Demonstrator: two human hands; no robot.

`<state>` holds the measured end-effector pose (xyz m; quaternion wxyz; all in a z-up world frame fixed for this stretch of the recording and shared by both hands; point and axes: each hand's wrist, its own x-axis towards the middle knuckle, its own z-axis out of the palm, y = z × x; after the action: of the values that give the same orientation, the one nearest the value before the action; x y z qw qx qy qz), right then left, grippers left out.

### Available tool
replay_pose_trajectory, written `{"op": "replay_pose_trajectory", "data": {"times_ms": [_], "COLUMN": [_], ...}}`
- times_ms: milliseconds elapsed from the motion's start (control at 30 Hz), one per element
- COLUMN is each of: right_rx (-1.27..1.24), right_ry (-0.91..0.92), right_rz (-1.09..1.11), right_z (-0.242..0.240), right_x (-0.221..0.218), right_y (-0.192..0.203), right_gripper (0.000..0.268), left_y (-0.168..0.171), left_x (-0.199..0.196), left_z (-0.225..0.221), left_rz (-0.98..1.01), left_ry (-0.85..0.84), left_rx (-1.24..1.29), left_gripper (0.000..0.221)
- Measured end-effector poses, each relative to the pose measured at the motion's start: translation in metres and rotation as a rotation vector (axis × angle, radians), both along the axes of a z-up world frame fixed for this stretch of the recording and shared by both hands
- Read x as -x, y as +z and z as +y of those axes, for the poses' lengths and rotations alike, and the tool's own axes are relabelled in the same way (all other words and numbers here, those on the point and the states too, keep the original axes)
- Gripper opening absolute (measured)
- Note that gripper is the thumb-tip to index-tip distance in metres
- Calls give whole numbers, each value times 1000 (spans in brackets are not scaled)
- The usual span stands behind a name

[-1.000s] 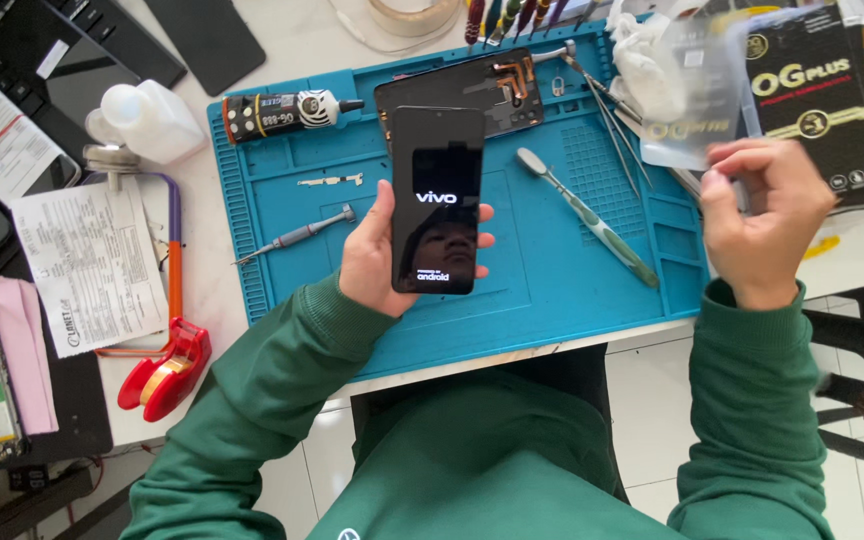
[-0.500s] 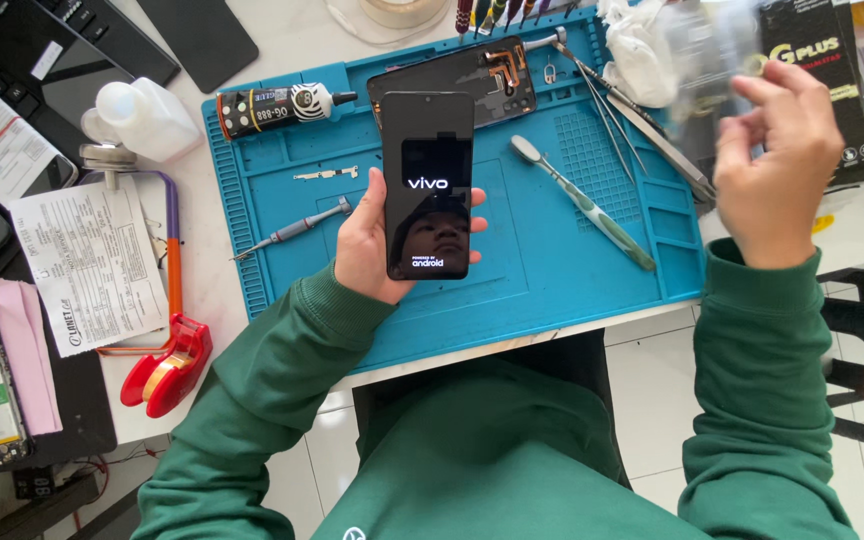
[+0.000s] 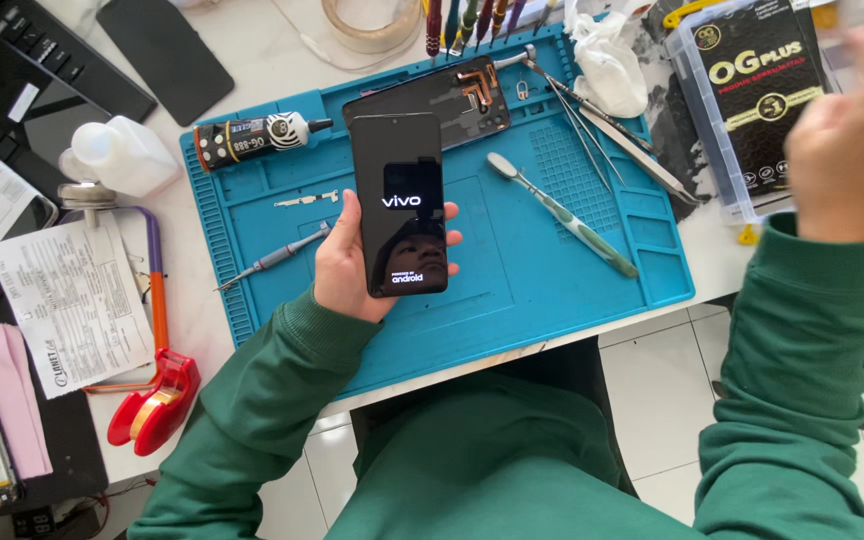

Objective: The person holds a black smartphone and peels a protective film off the screen. They then flip the phone over to reveal the back, which displays the Vivo logo and an Android sticker, and continue to peel the film from the edges.

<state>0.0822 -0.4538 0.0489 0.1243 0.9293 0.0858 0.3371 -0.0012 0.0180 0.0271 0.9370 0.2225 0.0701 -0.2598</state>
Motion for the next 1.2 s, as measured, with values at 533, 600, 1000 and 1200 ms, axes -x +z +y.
{"op": "replay_pose_trajectory", "data": {"times_ms": [533,600,1000,1200], "right_rx": [-149,-119,-277,-410], "right_ry": [283,266,278,580], "right_rz": [252,311,281,305], "right_z": [-9,-19,30,155], "right_x": [-10,-15,-4,27], "right_y": [7,-9,14,56], "right_gripper": [45,46,48,29], "left_y": [1,3,-3,-2], "left_x": [-1,-1,-2,1], "left_z": [1,-1,-1,-3], "left_rz": [3,1,37,36], "left_ry": [15,23,59,26], "left_rx": [-22,-25,-16,-4], "left_gripper": [82,82,84,85]}}
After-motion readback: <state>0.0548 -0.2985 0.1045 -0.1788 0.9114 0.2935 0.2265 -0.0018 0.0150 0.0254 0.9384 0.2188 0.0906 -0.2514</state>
